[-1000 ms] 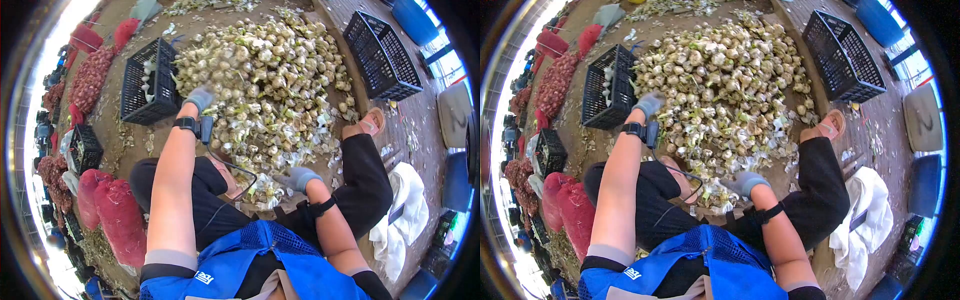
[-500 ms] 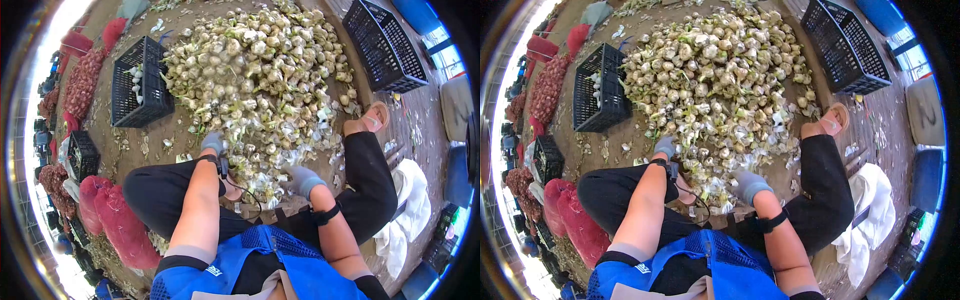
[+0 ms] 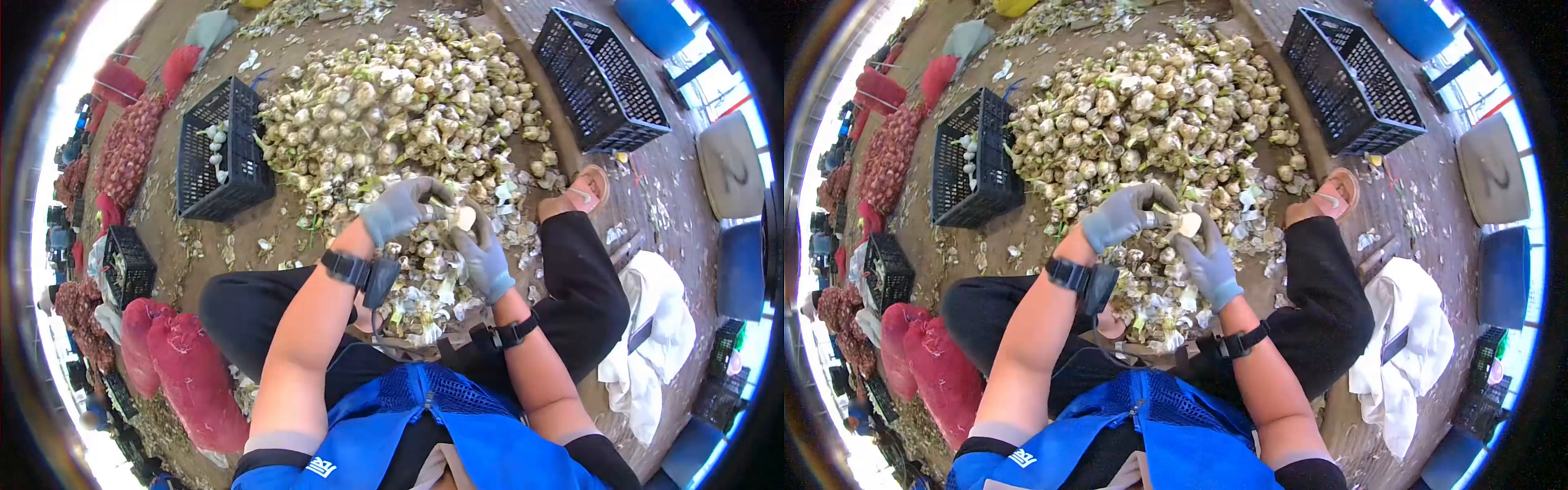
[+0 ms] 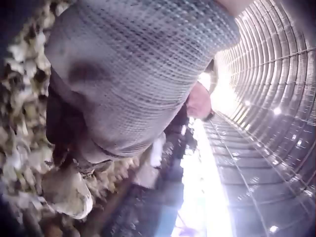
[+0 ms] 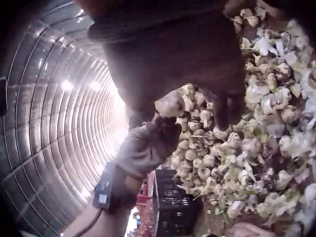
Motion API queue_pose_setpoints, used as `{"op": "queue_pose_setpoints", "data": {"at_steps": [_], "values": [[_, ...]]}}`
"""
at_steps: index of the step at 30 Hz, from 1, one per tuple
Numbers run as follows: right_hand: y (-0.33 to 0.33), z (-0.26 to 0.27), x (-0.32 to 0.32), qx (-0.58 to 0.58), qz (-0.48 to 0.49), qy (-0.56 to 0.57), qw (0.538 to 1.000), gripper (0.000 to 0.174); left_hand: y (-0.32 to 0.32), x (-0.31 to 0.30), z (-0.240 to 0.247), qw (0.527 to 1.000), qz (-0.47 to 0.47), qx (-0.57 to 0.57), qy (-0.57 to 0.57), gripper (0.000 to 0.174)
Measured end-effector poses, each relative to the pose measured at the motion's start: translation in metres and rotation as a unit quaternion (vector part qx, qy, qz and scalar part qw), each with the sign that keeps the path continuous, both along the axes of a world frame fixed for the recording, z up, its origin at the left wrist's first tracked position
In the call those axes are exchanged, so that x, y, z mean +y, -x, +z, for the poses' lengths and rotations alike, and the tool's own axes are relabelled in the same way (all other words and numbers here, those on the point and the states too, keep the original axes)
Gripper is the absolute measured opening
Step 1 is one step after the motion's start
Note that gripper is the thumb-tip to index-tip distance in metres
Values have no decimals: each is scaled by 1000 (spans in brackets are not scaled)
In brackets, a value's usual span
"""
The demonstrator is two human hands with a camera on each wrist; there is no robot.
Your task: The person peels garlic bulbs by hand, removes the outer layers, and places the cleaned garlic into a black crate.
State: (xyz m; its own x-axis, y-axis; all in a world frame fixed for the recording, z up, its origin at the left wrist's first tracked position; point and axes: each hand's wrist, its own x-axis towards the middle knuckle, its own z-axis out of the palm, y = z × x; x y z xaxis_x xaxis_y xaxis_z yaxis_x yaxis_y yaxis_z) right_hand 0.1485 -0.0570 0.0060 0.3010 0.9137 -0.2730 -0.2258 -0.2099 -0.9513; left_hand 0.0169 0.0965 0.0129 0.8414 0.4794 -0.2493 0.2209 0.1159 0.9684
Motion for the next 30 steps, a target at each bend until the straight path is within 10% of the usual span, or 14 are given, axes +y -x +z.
{"op": "queue_pose_setpoints", "data": {"at_steps": [5,8,13,17,18,25,27,30], "values": [[-4,3,-13,-52,-20,-106,993,63,5,-37,38,999,36,-34,-18,28],[3,7,-12,-84,-87,-165,979,63,11,-60,34,919,204,-154,300,35],[1,-2,-15,-203,-46,-167,964,50,30,-54,8,985,153,-68,49,32],[10,7,-16,-82,-93,-129,984,50,91,-18,125,983,179,2,25,42],[10,5,-16,-58,-96,-123,986,51,119,-11,154,959,124,116,-229,46],[5,15,-18,8,-99,-129,987,53,296,3,264,760,102,464,-444,44],[6,12,-18,3,-87,-141,986,52,295,-10,279,532,-11,689,-493,47],[9,13,-18,36,-80,-127,988,49,264,-26,263,608,-49,601,-517,45]]}}
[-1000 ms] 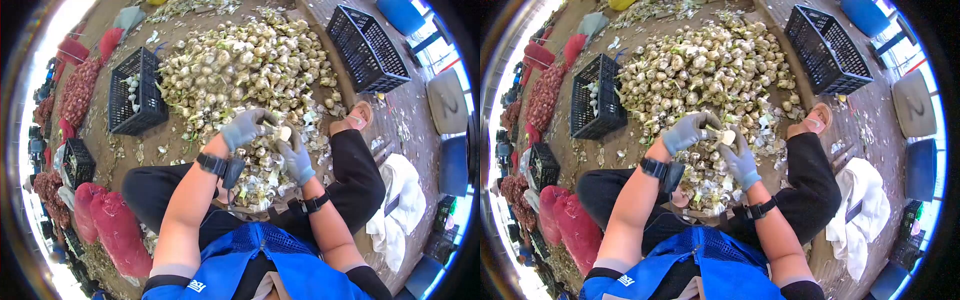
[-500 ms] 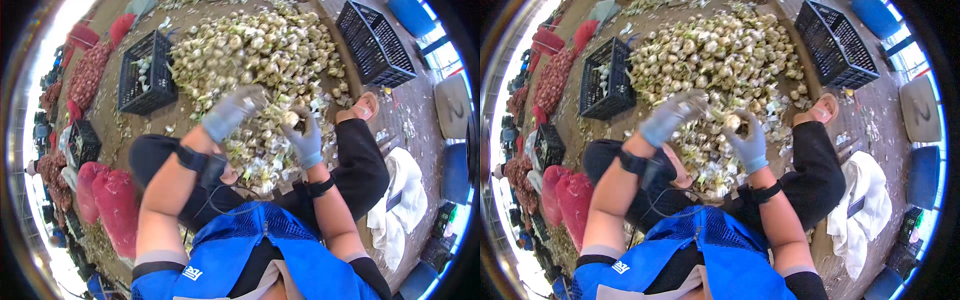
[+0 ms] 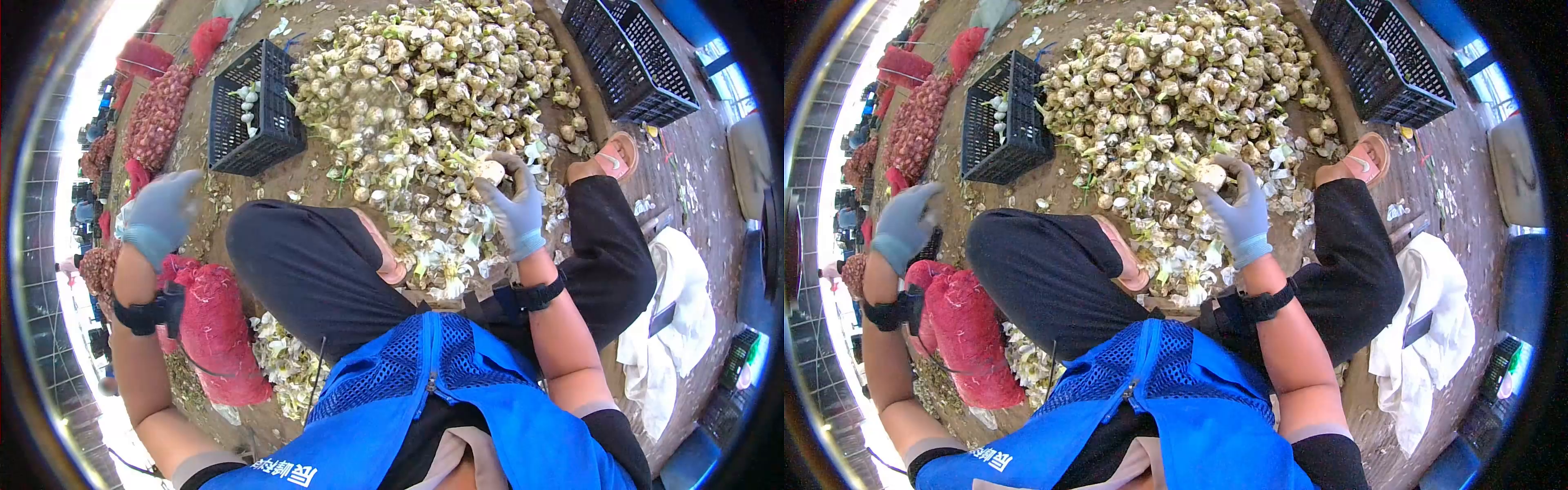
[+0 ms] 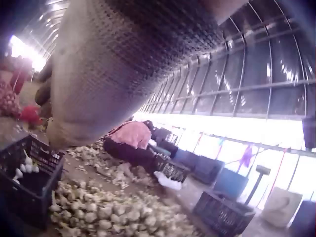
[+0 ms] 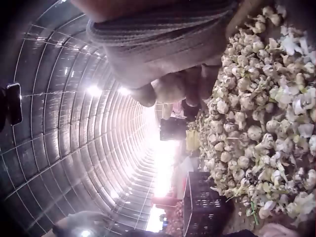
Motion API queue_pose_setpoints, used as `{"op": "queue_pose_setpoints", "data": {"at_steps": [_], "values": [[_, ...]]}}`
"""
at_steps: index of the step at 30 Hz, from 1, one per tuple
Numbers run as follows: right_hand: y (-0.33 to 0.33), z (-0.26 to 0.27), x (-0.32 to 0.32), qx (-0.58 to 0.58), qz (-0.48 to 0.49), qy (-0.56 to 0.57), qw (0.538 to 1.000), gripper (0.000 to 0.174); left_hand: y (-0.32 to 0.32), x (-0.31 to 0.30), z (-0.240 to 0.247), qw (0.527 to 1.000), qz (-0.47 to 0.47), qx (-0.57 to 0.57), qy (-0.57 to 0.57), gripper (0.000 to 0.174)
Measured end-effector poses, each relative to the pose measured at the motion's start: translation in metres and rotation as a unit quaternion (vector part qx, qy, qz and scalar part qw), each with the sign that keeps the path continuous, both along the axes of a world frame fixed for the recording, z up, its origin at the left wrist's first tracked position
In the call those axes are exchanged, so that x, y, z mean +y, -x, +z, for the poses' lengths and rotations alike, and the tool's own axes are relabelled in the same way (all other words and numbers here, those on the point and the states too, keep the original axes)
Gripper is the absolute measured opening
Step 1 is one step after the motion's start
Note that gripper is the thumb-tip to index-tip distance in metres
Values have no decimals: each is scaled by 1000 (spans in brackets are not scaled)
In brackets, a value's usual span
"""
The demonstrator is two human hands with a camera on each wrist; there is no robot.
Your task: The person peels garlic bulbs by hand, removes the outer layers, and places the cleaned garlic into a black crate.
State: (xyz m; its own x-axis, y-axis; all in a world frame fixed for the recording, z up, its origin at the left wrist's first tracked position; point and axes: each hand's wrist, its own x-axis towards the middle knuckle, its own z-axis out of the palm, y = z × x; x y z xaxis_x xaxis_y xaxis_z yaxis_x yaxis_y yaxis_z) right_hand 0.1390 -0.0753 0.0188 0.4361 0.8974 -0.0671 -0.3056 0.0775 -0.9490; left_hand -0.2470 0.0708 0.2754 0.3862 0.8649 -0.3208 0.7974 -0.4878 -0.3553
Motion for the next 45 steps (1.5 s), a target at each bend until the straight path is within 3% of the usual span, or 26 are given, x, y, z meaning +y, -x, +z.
{"op": "queue_pose_setpoints", "data": {"at_steps": [2,4,5,7,8,11,12,13,14,18,21,23,25,27,28,31,35,37,38,41,43,45], "values": [[2,-4,0,-45,0,-5,999,48,-53,-18,-22,984,-60,-149,82,44],[3,-4,0,-38,2,2,999,49,-86,-24,-66,911,-111,-340,205,44],[3,-6,1,-41,1,-1,999,49,-110,-28,-82,851,-68,-421,307,43],[3,-9,-1,-24,14,7,1000,49,-163,-37,-108,817,-36,-477,323,43],[4,-5,-2,42,21,7,999,50,-182,-33,-134,799,-23,-513,314,43],[-2,2,-3,-39,14,-9,999,50,-232,-26,-193,522,233,-711,409,33],[-2,7,-5,53,8,-8,999,50,-239,-19,-211,411,292,-735,453,35],[-6,-4,-4,24,0,-9,1000,49,-245,-14,-230,293,347,-744,491,37],[-8,-2,-4,62,1,-9,998,49,-250,-15,-238,174,306,-743,570,46],[-10,-2,-1,79,-17,-10,997,51,-264,-40,-251,160,280,-718,617,56],[-12,-6,-1,56,10,-6,998,55,-262,-59,-245,245,229,-775,536,37],[-6,-22,-1,-56,11,-3,998,58,-257,-61,-239,236,252,-775,528,36],[-1,-28,0,-82,0,-9,997,62,-252,-62,-242,229,274,-776,519,36],[0,-25,1,-287,-9,-69,955,59,-248,-63,-259,352,265,-767,466,38],[2,-17,2,-343,-21,-43,938,59,-250,-62,-261,360,260,-774,452,41],[4,-9,4,-380,-25,-57,923,58,-245,-63,-262,317,262,-783,466,44],[5,-19,8,-371,-35,-57,926,58,-241,-62,-268,326,262,-779,468,48],[4,-25,12,-341,-22,-70,937,57,-240,-61,-278,369,257,-779,437,50],[4,-28,11,-291,-9,-49,955,57,-235,-56,-272,611,116,-718,312,49],[10,-33,7,-103,15,-1,995,58,-238,-55,-268,598,128,-729,307,48],[6,-22,7,-126,19,25,992,61,-241,-59,-261,586,137,-741,298,47],[7,-24,7,-100,17,19,995,60,-244,-59,-265,436,191,-790,387,48]]}}
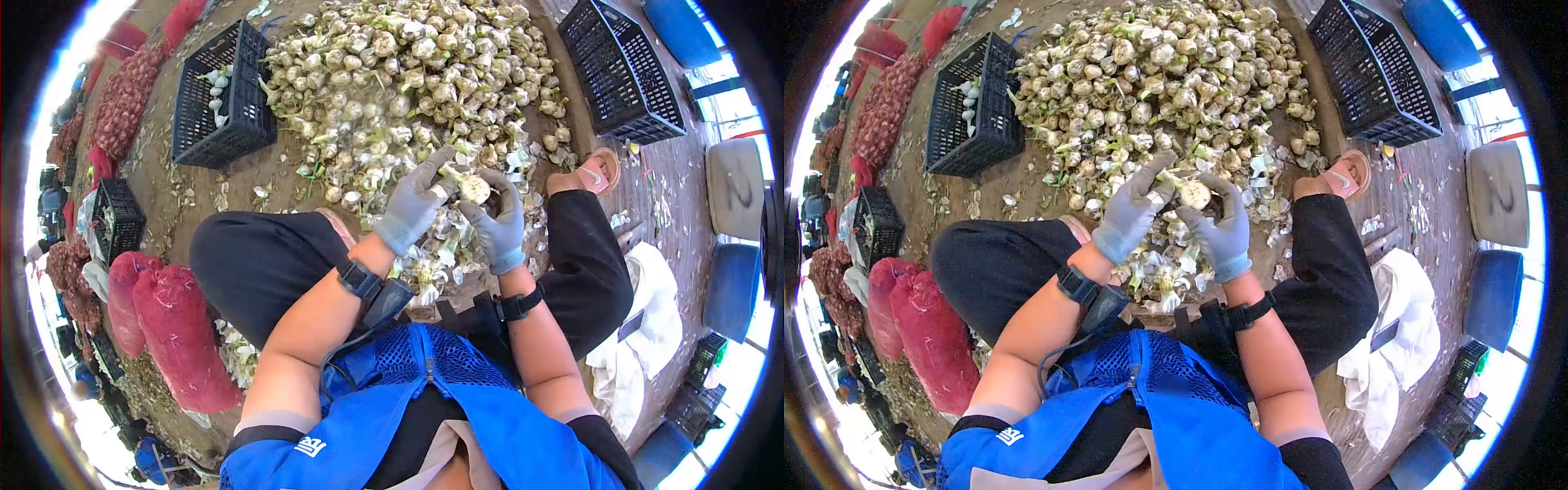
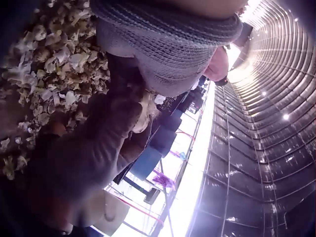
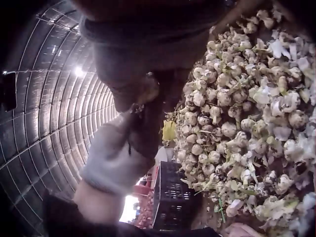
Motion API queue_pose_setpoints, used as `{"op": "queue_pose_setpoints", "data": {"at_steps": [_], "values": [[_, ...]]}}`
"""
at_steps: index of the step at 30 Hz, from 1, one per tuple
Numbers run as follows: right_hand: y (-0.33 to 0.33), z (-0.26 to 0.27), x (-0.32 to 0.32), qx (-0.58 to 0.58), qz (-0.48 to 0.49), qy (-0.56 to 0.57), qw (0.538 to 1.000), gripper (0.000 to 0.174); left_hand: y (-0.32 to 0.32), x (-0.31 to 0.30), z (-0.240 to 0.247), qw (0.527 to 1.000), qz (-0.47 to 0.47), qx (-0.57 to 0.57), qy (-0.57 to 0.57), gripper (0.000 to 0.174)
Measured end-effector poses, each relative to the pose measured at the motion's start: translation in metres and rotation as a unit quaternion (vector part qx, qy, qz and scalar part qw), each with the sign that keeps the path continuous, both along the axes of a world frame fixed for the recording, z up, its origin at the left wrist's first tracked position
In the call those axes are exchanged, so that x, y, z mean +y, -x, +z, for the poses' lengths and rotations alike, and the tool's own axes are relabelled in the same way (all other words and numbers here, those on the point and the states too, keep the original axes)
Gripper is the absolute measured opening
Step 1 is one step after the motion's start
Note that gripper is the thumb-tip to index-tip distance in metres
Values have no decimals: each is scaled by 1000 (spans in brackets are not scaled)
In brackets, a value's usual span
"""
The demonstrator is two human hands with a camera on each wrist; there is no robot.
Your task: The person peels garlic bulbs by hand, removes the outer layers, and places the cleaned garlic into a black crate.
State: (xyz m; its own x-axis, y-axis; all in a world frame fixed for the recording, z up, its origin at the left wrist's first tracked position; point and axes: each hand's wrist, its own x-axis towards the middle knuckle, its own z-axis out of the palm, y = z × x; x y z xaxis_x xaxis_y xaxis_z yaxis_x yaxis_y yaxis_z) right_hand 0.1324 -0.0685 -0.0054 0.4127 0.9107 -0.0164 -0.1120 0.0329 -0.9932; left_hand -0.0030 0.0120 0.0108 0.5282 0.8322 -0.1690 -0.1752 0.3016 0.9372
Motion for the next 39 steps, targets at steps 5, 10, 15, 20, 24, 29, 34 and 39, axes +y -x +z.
{"op": "queue_pose_setpoints", "data": {"at_steps": [5,10,15,20,24,29,34,39], "values": [[-2,5,3,45,-11,5,999,46,0,8,-3,998,-54,13,-20,47],[-3,16,2,390,45,148,908,23,3,67,-31,977,-51,140,-155,49],[40,59,-8,73,515,51,852,39,25,137,78,909,32,362,-203,41],[118,117,-21,35,722,45,689,55,88,256,80,773,91,454,-434,39],[169,162,-21,-27,726,79,682,37,111,231,147,731,158,415,-519,33],[232,149,-30,-181,721,-87,663,28,134,189,204,708,86,447,-539,31],[225,148,-22,-119,871,35,475,50,124,129,182,738,-7,511,-441,36],[124,90,6,-228,719,45,655,53,100,81,109,831,4,397,-390,34]]}}
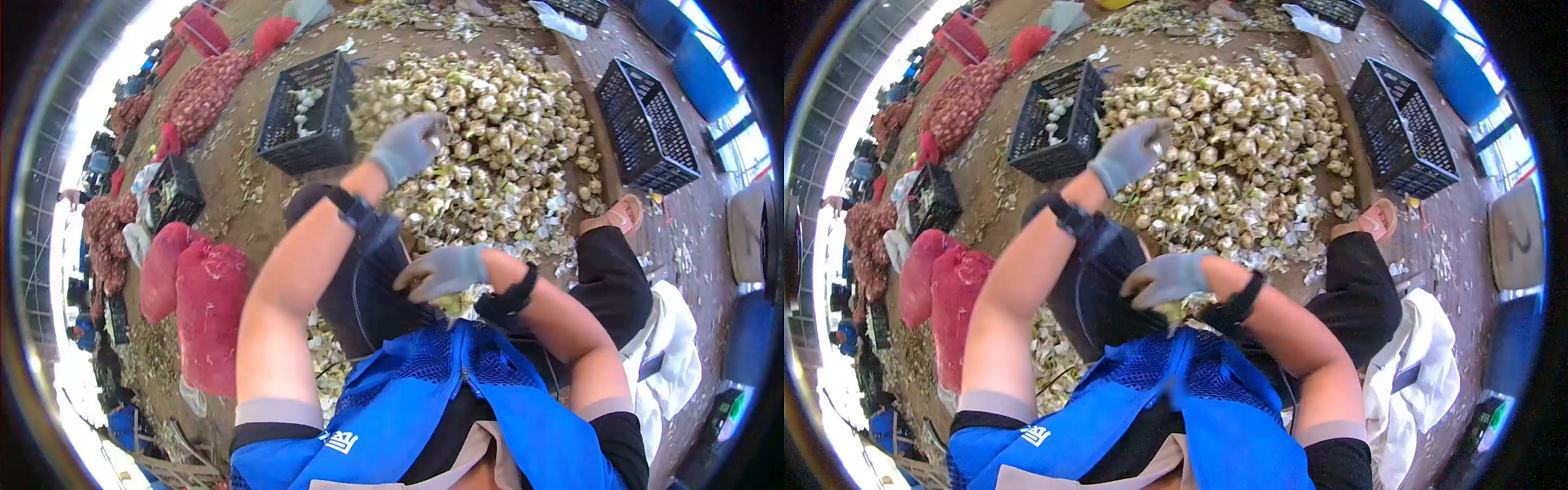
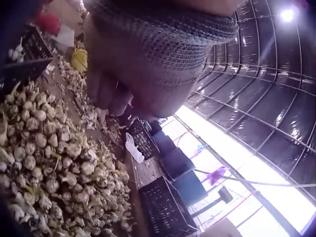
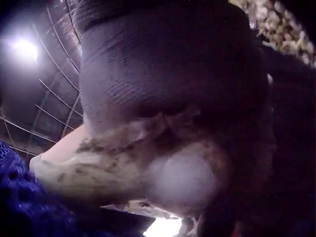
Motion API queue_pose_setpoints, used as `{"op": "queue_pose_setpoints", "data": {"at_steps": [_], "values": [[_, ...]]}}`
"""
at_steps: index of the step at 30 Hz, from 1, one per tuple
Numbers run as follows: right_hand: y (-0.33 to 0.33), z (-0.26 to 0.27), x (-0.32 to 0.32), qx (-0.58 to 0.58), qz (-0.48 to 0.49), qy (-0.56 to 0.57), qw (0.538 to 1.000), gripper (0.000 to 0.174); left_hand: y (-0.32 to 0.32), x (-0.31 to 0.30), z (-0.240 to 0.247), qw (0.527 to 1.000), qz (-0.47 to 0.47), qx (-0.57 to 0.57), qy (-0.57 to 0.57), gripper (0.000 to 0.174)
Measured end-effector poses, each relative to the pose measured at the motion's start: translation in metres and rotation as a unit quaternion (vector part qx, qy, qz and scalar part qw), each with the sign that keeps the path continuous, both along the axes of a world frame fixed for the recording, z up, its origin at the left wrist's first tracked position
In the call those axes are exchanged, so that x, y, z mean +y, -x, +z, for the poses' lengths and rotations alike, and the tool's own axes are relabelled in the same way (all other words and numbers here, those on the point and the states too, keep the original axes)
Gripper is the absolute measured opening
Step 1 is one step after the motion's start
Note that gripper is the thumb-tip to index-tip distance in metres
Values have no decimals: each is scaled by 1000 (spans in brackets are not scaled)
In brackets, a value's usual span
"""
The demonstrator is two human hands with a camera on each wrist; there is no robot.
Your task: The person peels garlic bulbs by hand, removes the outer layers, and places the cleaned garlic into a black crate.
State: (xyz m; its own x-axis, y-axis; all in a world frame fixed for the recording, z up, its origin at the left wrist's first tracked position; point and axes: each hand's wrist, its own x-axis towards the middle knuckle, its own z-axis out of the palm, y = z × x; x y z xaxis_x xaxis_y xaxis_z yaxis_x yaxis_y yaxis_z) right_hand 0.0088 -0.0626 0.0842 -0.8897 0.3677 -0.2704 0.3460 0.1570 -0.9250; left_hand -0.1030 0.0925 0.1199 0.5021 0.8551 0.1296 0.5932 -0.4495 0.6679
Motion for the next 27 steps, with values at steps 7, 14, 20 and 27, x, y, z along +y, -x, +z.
{"op": "queue_pose_setpoints", "data": {"at_steps": [7,14,20,27], "values": [[-130,-18,-12,23,-551,61,832,29,-76,-37,-68,857,-42,-349,377,39],[-158,-57,-8,307,-634,155,693,41,-95,-78,-83,844,-175,-293,414,49],[-153,-46,-11,75,-640,-156,748,51,-106,-81,-104,828,-66,-374,413,26],[-147,-32,-14,291,-627,248,679,57,-105,-88,-74,804,-40,-452,385,27]]}}
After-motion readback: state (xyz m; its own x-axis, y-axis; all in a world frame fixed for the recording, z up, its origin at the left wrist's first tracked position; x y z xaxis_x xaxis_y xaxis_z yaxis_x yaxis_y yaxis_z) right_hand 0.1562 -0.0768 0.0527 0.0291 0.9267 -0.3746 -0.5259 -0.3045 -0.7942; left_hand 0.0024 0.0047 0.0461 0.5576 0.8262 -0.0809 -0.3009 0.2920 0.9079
